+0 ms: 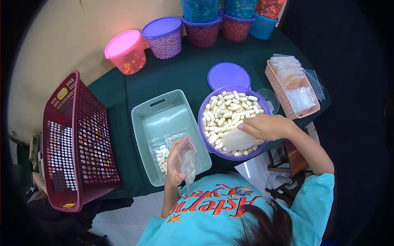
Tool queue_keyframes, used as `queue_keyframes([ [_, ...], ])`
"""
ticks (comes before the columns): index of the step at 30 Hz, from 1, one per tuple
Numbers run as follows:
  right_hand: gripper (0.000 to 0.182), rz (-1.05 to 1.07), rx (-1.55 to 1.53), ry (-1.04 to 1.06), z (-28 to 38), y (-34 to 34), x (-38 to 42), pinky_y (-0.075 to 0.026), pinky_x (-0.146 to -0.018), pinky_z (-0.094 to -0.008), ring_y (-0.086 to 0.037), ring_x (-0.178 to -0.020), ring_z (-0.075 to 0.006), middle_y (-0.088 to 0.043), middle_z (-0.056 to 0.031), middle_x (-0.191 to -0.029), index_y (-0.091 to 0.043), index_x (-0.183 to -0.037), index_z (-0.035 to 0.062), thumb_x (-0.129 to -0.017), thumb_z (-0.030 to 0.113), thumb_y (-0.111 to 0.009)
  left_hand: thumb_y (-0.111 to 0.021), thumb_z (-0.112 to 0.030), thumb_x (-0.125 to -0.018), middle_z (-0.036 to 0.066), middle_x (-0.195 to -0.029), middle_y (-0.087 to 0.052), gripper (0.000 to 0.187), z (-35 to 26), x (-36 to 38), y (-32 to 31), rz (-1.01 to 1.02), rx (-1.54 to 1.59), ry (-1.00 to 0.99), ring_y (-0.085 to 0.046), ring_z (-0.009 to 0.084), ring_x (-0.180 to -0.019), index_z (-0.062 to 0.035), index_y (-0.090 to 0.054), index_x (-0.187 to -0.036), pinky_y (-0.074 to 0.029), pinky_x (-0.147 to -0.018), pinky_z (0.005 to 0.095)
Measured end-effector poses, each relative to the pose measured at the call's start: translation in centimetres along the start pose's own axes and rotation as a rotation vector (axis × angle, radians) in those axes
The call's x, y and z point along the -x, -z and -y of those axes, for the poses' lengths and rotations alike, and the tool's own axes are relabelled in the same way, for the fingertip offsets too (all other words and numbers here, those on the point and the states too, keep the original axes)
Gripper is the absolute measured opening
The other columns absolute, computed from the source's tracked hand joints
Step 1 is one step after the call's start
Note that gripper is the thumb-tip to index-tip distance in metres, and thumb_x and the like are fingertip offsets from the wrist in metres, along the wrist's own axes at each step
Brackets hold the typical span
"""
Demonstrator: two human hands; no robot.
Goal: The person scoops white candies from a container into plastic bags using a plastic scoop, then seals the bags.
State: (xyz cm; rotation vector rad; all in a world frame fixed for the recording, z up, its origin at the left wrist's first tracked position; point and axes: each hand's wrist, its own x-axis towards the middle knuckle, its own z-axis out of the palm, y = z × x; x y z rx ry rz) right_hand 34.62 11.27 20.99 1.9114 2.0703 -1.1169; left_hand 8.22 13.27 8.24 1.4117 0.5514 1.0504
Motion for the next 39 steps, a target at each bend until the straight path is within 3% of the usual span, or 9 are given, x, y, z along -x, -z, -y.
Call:
queue_keyframes([
  [6,0.05,-0.23,0.12,-0.156,-0.4,2.2,1.0,-0.044,-0.073,-0.0448,-0.058,-0.083,-0.0334,-0.06,-0.02,-0.084,-0.06,-0.09,0.0019,-0.084,0.045,-0.035,-0.055,-0.067,-0.056,0.015,-0.11,-0.038,0.102,0.5,-0.1,0.6,0.01,-0.005,-0.009,-0.042,0.0237,-0.099,0.0082,-0.037,-0.121,-0.034,-0.085,0.0357],
  [9,0.05,-0.043,0.292,-0.229,1.4,2.9,2.9,-0.045,-0.074,-0.0424,-0.058,-0.084,-0.032,-0.06,-0.019,-0.083,-0.061,-0.089,0.0035,-0.079,0.048,-0.041,-0.055,-0.067,-0.056,0.015,-0.111,-0.038,0.101,0.4,-0.3,0.6,0.0,-0.005,-0.012,-0.043,0.0239,-0.1,0.0084,-0.037,-0.121,-0.034,-0.085,0.0355],
  [15,0.047,0.091,0.446,-0.161,0.7,1.6,1.0,-0.047,-0.067,-0.0401,-0.06,-0.078,-0.03,-0.061,-0.0148,-0.077,-0.062,-0.081,0.0053,-0.07,0.05,-0.054,-0.055,-0.067,-0.056,0.015,-0.111,-0.038,0.102,0.5,-0.6,0.0,-0.02,-0.016,0.006,-0.043,0.0242,-0.101,0.0086,-0.037,-0.121,-0.034,-0.086,0.0353],
  [20,0.044,-0.171,0.44,-0.158,-0.4,3.2,1.4,-0.049,-0.066,-0.0378,-0.061,-0.072,-0.0291,-0.061,-0.017,-0.076,-0.063,-0.076,-0.0008,-0.068,0.043,-0.058,-0.055,-0.068,-0.056,0.015,-0.112,-0.038,0.102,0.6,-0.6,-0.4,-0.05,-0.04,-0.001,-0.042,0.0242,-0.102,0.0088,-0.037,-0.121,-0.034,-0.087,0.0355],
  [23,0.04,-0.041,0.511,-0.166,-0.1,3.7,2.5,-0.049,-0.065,-0.0366,-0.061,-0.07,-0.0291,-0.061,-0.0178,-0.075,-0.063,-0.077,-0.0008,-0.066,0.038,-0.059,-0.055,-0.068,-0.056,0.015,-0.111,-0.038,0.102,0.9,-0.5,-0.5,-0.088,-0.065,-0.002,-0.042,0.0242,-0.102,0.0087,-0.037,-0.121,-0.034,-0.087,0.0356],
  [27,0.036,-0.196,0.574,-0.022,-0.8,2.4,1.6,-0.049,-0.057,-0.0361,-0.061,-0.063,-0.0266,-0.059,-0.0138,-0.064,-0.058,-0.073,-0.0024,-0.066,0.033,-0.059,-0.055,-0.067,-0.055,0.015,-0.112,-0.038,0.102,0.9,-0.3,-1.4,-0.143,-0.097,0.006,-0.042,0.024,-0.102,0.0085,-0.037,-0.121,-0.034,-0.087,0.0354],
  [31,0.035,-0.255,0.583,0.011,-1.1,2.2,1.7,-0.048,-0.052,-0.0338,-0.061,-0.059,-0.0241,-0.058,-0.0122,-0.06,-0.054,-0.076,-0.0011,-0.068,0.032,-0.061,-0.055,-0.067,-0.055,0.015,-0.112,-0.037,0.102,0.6,0.1,-2.4,-0.185,-0.125,0.021,-0.042,0.024,-0.102,0.0086,-0.036,-0.121,-0.034,-0.088,0.0353],
  [33,0.046,-0.293,0.574,0.044,-1.7,1.8,2.6,-0.044,-0.048,-0.0363,-0.057,-0.052,-0.0275,-0.055,-0.0113,-0.055,-0.049,-0.089,-0.0012,-0.07,0.039,-0.06,-0.056,-0.066,-0.055,0.015,-0.113,-0.037,0.101,0.7,0.4,-2.7,-0.222,-0.13,0.01,-0.041,0.024,-0.102,0.0088,-0.037,-0.121,-0.034,-0.087,0.0353],
  [39,0.043,-0.41,0.619,0.148,-4.1,0.0,2.4,-0.045,-0.048,-0.0307,-0.058,-0.059,-0.0217,-0.054,-0.0088,-0.065,-0.044,-0.088,0.0007,-0.068,0.033,-0.065,-0.059,-0.07,-0.054,0.013,-0.116,-0.038,0.105,0.7,0.9,-4.2,-0.276,-0.185,0.027,-0.044,0.0219,-0.105,0.0062,-0.034,-0.123,-0.034,-0.09,0.036],
])
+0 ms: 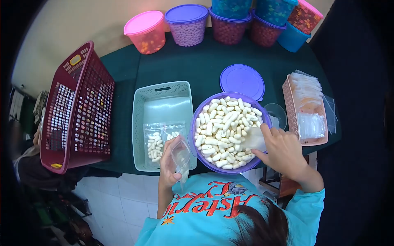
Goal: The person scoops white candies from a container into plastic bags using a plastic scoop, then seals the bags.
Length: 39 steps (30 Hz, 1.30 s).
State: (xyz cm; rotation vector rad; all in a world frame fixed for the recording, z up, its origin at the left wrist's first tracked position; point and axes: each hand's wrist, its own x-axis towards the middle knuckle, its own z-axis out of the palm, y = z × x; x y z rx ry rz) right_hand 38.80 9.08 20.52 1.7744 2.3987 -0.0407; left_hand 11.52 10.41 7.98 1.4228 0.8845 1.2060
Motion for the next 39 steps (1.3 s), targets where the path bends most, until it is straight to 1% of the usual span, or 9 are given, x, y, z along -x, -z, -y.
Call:
queue_keyframes([
  [5,0.06,-0.241,-0.263,-0.03,-0.7,-3.8,0.1,-0.043,-0.051,-0.0345,-0.056,-0.059,-0.0271,-0.054,-0.0132,-0.07,-0.045,-0.104,-0.0031,-0.064,0.034,-0.068,-0.058,-0.068,-0.055,0.014,-0.115,-0.038,0.103,0.0,0.5,-1.5,-0.071,-0.03,-0.004,-0.043,0.0226,-0.103,0.0072,-0.036,-0.121,-0.034,-0.088,0.0353],
  [8,0.061,-0.319,-0.283,0.024,-0.9,-5.1,-0.3,-0.044,-0.051,-0.0324,-0.056,-0.06,-0.0228,-0.053,-0.0109,-0.07,-0.044,-0.108,-0.0039,-0.064,0.032,-0.067,-0.057,-0.066,-0.056,0.016,-0.113,-0.038,0.1,0.0,0.8,-2.1,-0.135,-0.042,-0.016,-0.042,0.0234,-0.101,0.0078,-0.038,-0.12,-0.034,-0.087,0.0349],
  [14,0.059,-0.305,-0.32,0.086,-0.7,-5.8,-1.3,-0.037,-0.069,-0.0338,-0.053,-0.07,-0.0247,-0.054,-0.0112,-0.078,-0.046,-0.106,-0.0008,-0.062,0.031,-0.07,-0.059,-0.065,-0.055,0.016,-0.115,-0.038,0.099,-0.3,1.8,-3.4,-0.22,-0.044,-0.01,-0.042,0.0236,-0.102,0.007,-0.038,-0.121,-0.033,-0.088,0.0354],
  [18,0.057,-0.285,-0.247,0.163,-0.9,-3.9,-1.8,-0.034,-0.073,-0.0326,-0.051,-0.076,-0.0242,-0.052,-0.0128,-0.083,-0.047,-0.105,-0.0007,-0.064,0.032,-0.068,-0.06,-0.063,-0.056,0.016,-0.117,-0.037,0.098,-0.3,2.5,-3.9,-0.239,-0.059,-0.016,-0.041,0.0241,-0.103,0.0065,-0.038,-0.121,-0.033,-0.088,0.0358],
  [20,0.051,-0.402,-0.349,0.26,-1.2,-3.2,-2.8,-0.036,-0.071,-0.0357,-0.049,-0.081,-0.0249,-0.05,-0.0148,-0.087,-0.051,-0.102,-0.0022,-0.07,0.036,-0.063,-0.06,-0.063,-0.056,0.016,-0.118,-0.037,0.098,-0.3,2.8,-4.1,-0.252,-0.065,-0.021,-0.041,0.0243,-0.104,0.0064,-0.038,-0.121,-0.033,-0.088,0.0359],
  [23,0.049,-0.262,-0.647,0.294,-0.5,-3.5,-5.3,-0.038,-0.071,-0.0396,-0.048,-0.086,-0.0283,-0.05,-0.016,-0.091,-0.051,-0.1,-0.0032,-0.072,0.035,-0.06,-0.06,-0.063,-0.056,0.016,-0.118,-0.037,0.098,-0.2,3.0,-4.2,-0.26,-0.079,-0.036,-0.041,0.0243,-0.104,0.0064,-0.037,-0.121,-0.033,-0.088,0.036],
  [30,0.051,-0.15,-0.467,0.295,2.3,-4.1,-8.2,-0.039,-0.081,-0.0399,-0.046,-0.098,-0.032,-0.045,-0.0193,-0.103,-0.048,-0.108,0.0002,-0.07,0.032,-0.062,-0.059,-0.064,-0.056,0.016,-0.117,-0.037,0.099,0.0,3.1,-4.1,-0.257,-0.065,-0.049,-0.041,0.0238,-0.102,0.0069,-0.037,-0.122,-0.033,-0.088,0.0356],
  [37,0.02,-0.18,-0.656,0.222,3.1,-5.5,-9.2,-0.043,-0.066,-0.0365,-0.051,-0.083,-0.0281,-0.046,-0.0137,-0.091,-0.051,-0.081,0.0028,-0.066,0.015,-0.057,-0.058,-0.064,-0.056,0.016,-0.116,-0.037,0.1,0.0,2.2,-2.9,-0.173,-0.039,-0.035,-0.042,0.0241,-0.102,0.0075,-0.036,-0.121,-0.033,-0.088,0.0359],
  [39,0.018,-0.154,-0.678,0.231,2.7,-5.4,-9.1,-0.042,-0.066,-0.0367,-0.05,-0.082,-0.0278,-0.047,-0.013,-0.088,-0.051,-0.08,0.0027,-0.066,0.013,-0.056,-0.058,-0.065,-0.056,0.017,-0.116,-0.037,0.1,0.3,1.9,-2.3,-0.136,-0.048,-0.049,-0.042,0.0242,-0.102,0.0078,-0.036,-0.121,-0.033,-0.088,0.036],
])
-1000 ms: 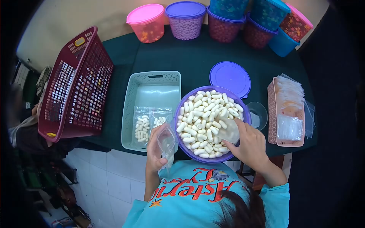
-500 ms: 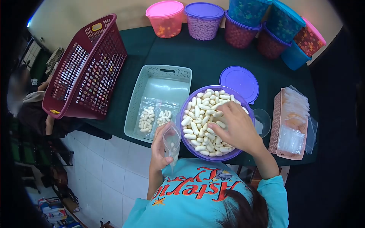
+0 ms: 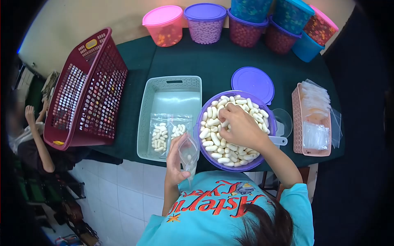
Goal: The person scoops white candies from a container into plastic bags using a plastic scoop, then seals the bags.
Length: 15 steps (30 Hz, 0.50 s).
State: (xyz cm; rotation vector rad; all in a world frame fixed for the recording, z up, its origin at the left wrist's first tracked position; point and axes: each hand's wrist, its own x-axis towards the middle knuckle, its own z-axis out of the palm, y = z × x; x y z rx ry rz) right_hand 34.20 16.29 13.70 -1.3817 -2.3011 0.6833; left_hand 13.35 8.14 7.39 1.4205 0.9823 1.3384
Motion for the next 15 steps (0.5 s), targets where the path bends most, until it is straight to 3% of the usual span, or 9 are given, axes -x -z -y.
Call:
queue_keyframes([
  [5,0.018,0.067,0.02,0.116,0.0,2.2,1.8,-0.04,-0.069,-0.0365,-0.05,-0.082,-0.0271,-0.049,-0.0111,-0.08,-0.052,-0.081,0.0032,-0.066,0.013,-0.056,-0.057,-0.066,-0.056,0.018,-0.116,-0.037,0.101,0.2,-0.9,1.4,0.069,0.002,-0.007,-0.041,0.0253,-0.105,0.0079,-0.036,-0.122,-0.033,-0.088,0.0369],
  [8,0.024,0.086,0.105,0.055,0.1,2.7,3.9,-0.034,-0.081,-0.0361,-0.05,-0.089,-0.0252,-0.053,-0.0088,-0.09,-0.056,-0.087,0.0067,-0.068,0.02,-0.06,-0.057,-0.066,-0.056,0.018,-0.116,-0.037,0.101,0.3,-1.4,2.4,0.122,0.007,-0.008,-0.04,0.0264,-0.107,0.008,-0.035,-0.122,-0.033,-0.089,0.0377],
  [15,0.027,-0.059,0.243,-0.011,1.7,4.7,8.1,-0.028,-0.09,-0.0369,-0.049,-0.096,-0.0216,-0.056,-0.0054,-0.101,-0.06,-0.086,0.0074,-0.067,0.025,-0.064,-0.058,-0.064,-0.056,0.018,-0.116,-0.037,0.1,0.3,-2.8,4.0,0.255,0.031,-0.006,-0.039,0.0273,-0.11,0.0077,-0.035,-0.122,-0.034,-0.089,0.0386],
])
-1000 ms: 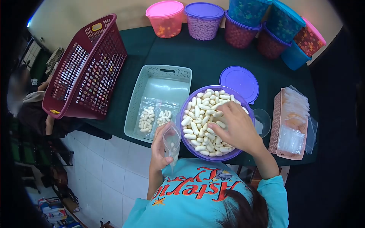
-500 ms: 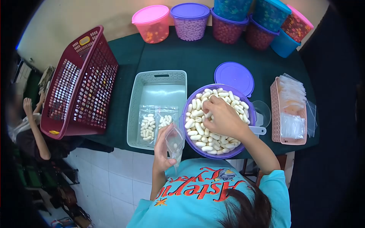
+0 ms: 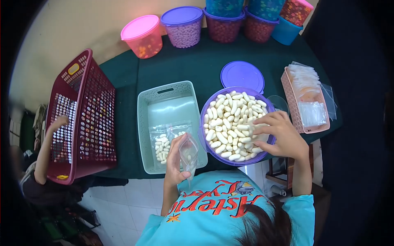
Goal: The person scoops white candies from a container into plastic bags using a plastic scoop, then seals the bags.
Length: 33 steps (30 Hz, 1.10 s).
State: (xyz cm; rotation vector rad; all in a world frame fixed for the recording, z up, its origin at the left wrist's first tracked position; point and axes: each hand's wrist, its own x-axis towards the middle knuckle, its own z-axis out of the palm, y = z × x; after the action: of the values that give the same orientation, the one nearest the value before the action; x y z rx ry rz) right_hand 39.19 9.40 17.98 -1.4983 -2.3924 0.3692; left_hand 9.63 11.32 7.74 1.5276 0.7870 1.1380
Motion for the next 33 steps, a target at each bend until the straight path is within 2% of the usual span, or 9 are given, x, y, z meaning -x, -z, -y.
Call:
queue_keyframes([
  [2,0.029,0.016,-0.003,-0.06,0.3,0.6,1.2,-0.028,-0.09,-0.0367,-0.048,-0.098,-0.0225,-0.055,-0.0067,-0.104,-0.059,-0.087,0.0065,-0.066,0.025,-0.065,-0.059,-0.064,-0.056,0.018,-0.116,-0.037,0.1,0.0,-0.4,0.3,0.031,0.011,-0.001,-0.039,0.0274,-0.11,0.0076,-0.035,-0.122,-0.033,-0.09,0.0388],
  [6,0.03,-0.328,0.002,-0.289,0.9,0.1,3.2,-0.034,-0.085,-0.0376,-0.048,-0.096,-0.0274,-0.054,-0.0107,-0.101,-0.056,-0.089,0.0033,-0.068,0.023,-0.063,-0.061,-0.062,-0.055,0.018,-0.116,-0.036,0.1,0.0,-1.1,1.1,0.095,0.023,-0.006,-0.038,0.0277,-0.111,0.0074,-0.035,-0.122,-0.033,-0.091,0.0395],
  [8,0.03,-0.503,0.065,-0.649,0.2,-0.8,4.1,-0.037,-0.078,-0.0361,-0.049,-0.089,-0.0289,-0.054,-0.0127,-0.095,-0.055,-0.091,0.0009,-0.073,0.024,-0.059,-0.062,-0.061,-0.056,0.018,-0.117,-0.036,0.099,0.0,-1.3,1.3,0.12,0.03,-0.015,-0.038,0.0278,-0.111,0.0072,-0.035,-0.123,-0.033,-0.091,0.0397],
  [9,0.028,-0.574,0.039,-0.706,-0.6,-1.8,4.5,-0.04,-0.063,-0.0311,-0.051,-0.07,-0.0221,-0.053,-0.0111,-0.075,-0.054,-0.084,-0.001,-0.081,0.027,-0.052,-0.063,-0.06,-0.056,0.018,-0.117,-0.036,0.099,0.1,-1.4,1.4,0.134,0.035,-0.018,-0.038,0.0279,-0.112,0.0071,-0.034,-0.123,-0.033,-0.091,0.0399],
  [10,0.028,-0.581,0.043,-0.712,-1.0,-2.1,4.9,-0.04,-0.063,-0.0311,-0.051,-0.07,-0.0221,-0.053,-0.0111,-0.075,-0.054,-0.084,-0.001,-0.081,0.027,-0.052,-0.063,-0.06,-0.056,0.018,-0.117,-0.036,0.099,0.2,-1.5,1.6,0.143,0.038,-0.023,-0.038,0.0279,-0.112,0.0071,-0.034,-0.123,-0.033,-0.091,0.0399],
  [12,0.033,-0.468,-0.455,-0.928,-1.6,-2.6,5.3,-0.036,-0.049,-0.0259,-0.044,-0.053,-0.0115,-0.047,-0.0055,-0.059,-0.052,-0.074,-0.0013,-0.086,0.029,-0.046,-0.065,-0.057,-0.057,0.018,-0.118,-0.035,0.097,0.4,-1.7,1.7,0.183,0.059,-0.038,-0.036,0.0281,-0.113,0.007,-0.034,-0.123,-0.033,-0.092,0.0405],
  [13,0.038,-0.572,-0.591,-0.856,-1.7,-3.7,5.3,-0.03,-0.044,-0.0222,-0.037,-0.049,-0.005,-0.041,0.0002,-0.052,-0.049,-0.066,-0.0001,-0.089,0.029,-0.042,-0.065,-0.057,-0.057,0.018,-0.118,-0.035,0.097,0.4,-1.8,1.7,0.192,0.061,-0.041,-0.036,0.0281,-0.113,0.007,-0.034,-0.123,-0.033,-0.092,0.0405],
  [20,0.033,-0.781,-0.964,-0.77,-0.4,-6.4,3.9,-0.023,-0.044,-0.0176,-0.03,-0.05,-0.0012,-0.041,0.0033,-0.059,-0.05,-0.068,0.0039,-0.089,0.027,-0.041,-0.067,-0.054,-0.056,0.018,-0.12,-0.034,0.097,0.4,-2.5,1.4,0.239,0.072,-0.02,-0.035,0.028,-0.116,0.0068,-0.034,-0.124,-0.032,-0.094,0.0415],
  [33,0.03,-0.85,-1.362,-0.756,-2.5,-7.5,4.5,-0.022,-0.042,-0.018,-0.029,-0.044,-0.0026,-0.042,0.0019,-0.055,-0.051,-0.069,0.0031,-0.088,0.024,-0.042,-0.079,-0.035,-0.046,0.017,-0.113,-0.042,0.091,-1.8,-2.8,-1.2,0.115,-0.243,-0.116,-0.044,0.0279,-0.106,0.0011,-0.041,-0.121,-0.036,-0.088,0.0373],
])
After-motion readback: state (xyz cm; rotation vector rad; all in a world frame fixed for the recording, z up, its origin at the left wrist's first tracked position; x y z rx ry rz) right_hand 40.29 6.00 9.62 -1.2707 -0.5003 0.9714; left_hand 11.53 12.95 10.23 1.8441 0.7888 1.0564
